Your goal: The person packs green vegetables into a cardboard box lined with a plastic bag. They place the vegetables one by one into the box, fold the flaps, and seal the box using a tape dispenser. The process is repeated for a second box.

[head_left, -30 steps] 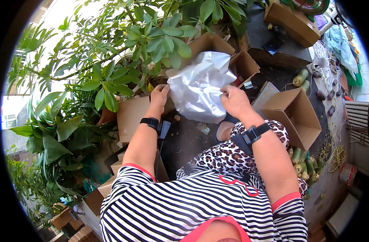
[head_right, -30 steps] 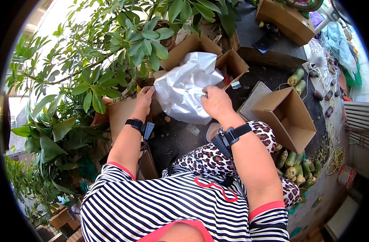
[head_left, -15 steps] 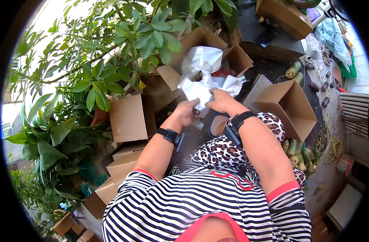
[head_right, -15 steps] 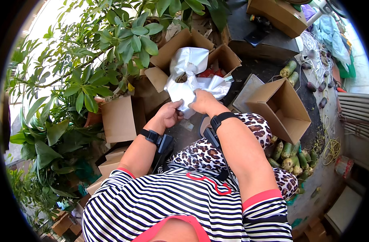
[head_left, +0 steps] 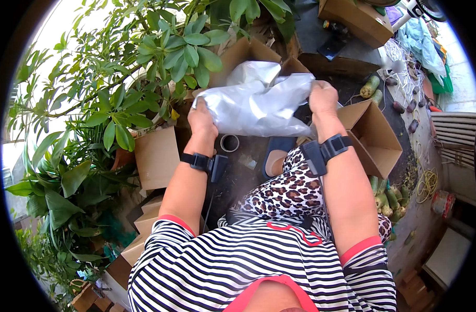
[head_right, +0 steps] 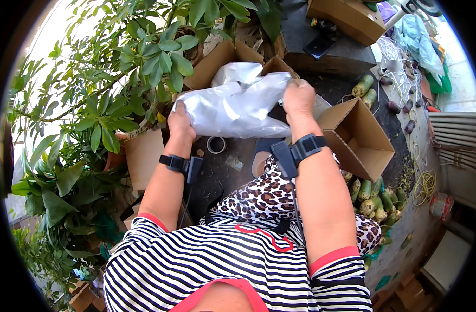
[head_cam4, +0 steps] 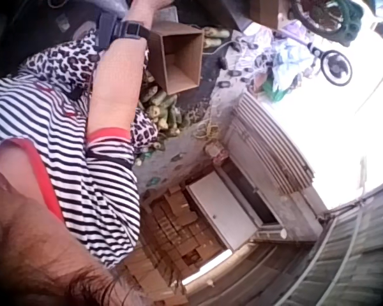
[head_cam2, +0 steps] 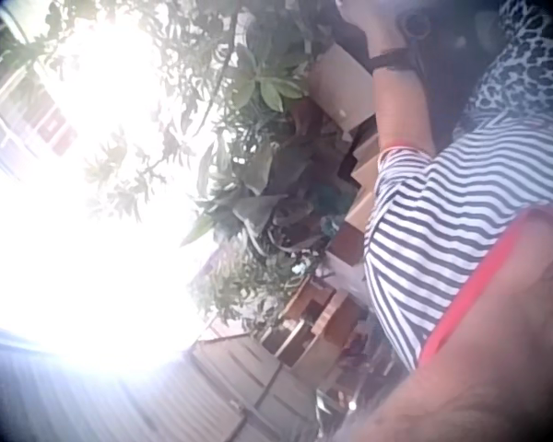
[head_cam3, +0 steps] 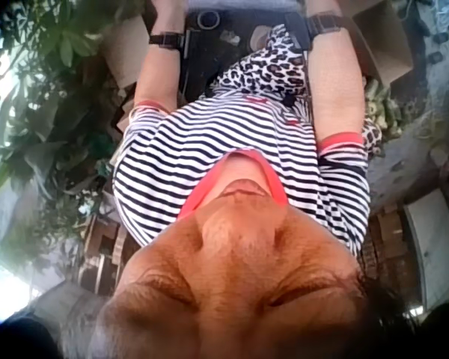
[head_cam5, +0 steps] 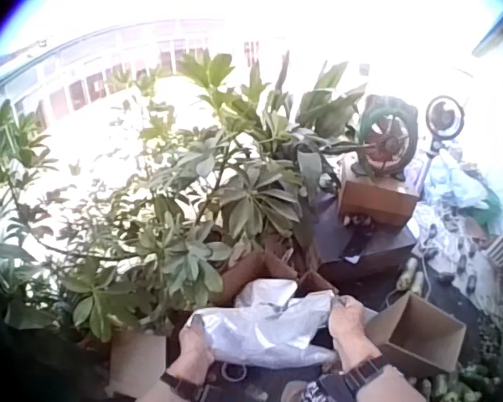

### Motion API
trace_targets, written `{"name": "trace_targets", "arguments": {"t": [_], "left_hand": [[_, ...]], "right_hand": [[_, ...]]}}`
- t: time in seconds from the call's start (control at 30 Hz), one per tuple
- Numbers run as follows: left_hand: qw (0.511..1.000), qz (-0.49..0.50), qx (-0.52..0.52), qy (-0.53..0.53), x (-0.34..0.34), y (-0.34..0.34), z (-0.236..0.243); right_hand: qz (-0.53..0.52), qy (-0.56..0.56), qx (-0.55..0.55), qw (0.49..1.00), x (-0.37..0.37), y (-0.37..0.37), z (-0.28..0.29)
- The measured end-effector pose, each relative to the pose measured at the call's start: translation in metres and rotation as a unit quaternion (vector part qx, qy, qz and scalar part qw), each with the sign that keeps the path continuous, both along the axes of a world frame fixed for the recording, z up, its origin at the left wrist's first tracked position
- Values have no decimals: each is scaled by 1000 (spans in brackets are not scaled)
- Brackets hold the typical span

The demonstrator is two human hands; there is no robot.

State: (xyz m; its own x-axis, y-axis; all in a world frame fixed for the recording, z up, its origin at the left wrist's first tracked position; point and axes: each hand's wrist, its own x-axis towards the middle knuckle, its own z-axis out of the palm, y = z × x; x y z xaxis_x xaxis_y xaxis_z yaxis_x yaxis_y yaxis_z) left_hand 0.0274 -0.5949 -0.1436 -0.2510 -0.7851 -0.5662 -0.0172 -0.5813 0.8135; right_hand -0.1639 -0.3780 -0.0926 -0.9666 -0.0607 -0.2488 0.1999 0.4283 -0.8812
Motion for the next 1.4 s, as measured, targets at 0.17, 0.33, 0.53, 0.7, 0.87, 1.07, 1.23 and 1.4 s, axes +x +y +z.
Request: {"name": "trace_targets", "arguments": {"t": [0.17,0.33,0.53,0.7,0.87,1.07,1.23,1.4], "left_hand": [[983,180,-12,-25,0,-86,-44],[970,166,-144,99,-50,-90,-30],[627,-324,-674,-220,-100,-30,-59],[694,-456,-446,-333,-88,-24,-123],[668,-344,-618,-230,-96,22,-48],[561,-584,-584,-58,-114,106,-9],[485,-676,-495,-251,-133,102,-53],[632,-599,-492,-4,-123,101,-4]], "right_hand": [[-178,-98,-198,959,-88,94,-20],[-223,-112,-414,875,-112,217,-3],[-268,-96,-458,842,-62,295,55],[-185,-83,-405,892,-21,297,66],[-93,-92,-207,969,9,248,76],[287,-127,-22,949,-7,130,104],[408,-37,210,888,-12,70,62],[389,90,335,853,3,54,19]]}}
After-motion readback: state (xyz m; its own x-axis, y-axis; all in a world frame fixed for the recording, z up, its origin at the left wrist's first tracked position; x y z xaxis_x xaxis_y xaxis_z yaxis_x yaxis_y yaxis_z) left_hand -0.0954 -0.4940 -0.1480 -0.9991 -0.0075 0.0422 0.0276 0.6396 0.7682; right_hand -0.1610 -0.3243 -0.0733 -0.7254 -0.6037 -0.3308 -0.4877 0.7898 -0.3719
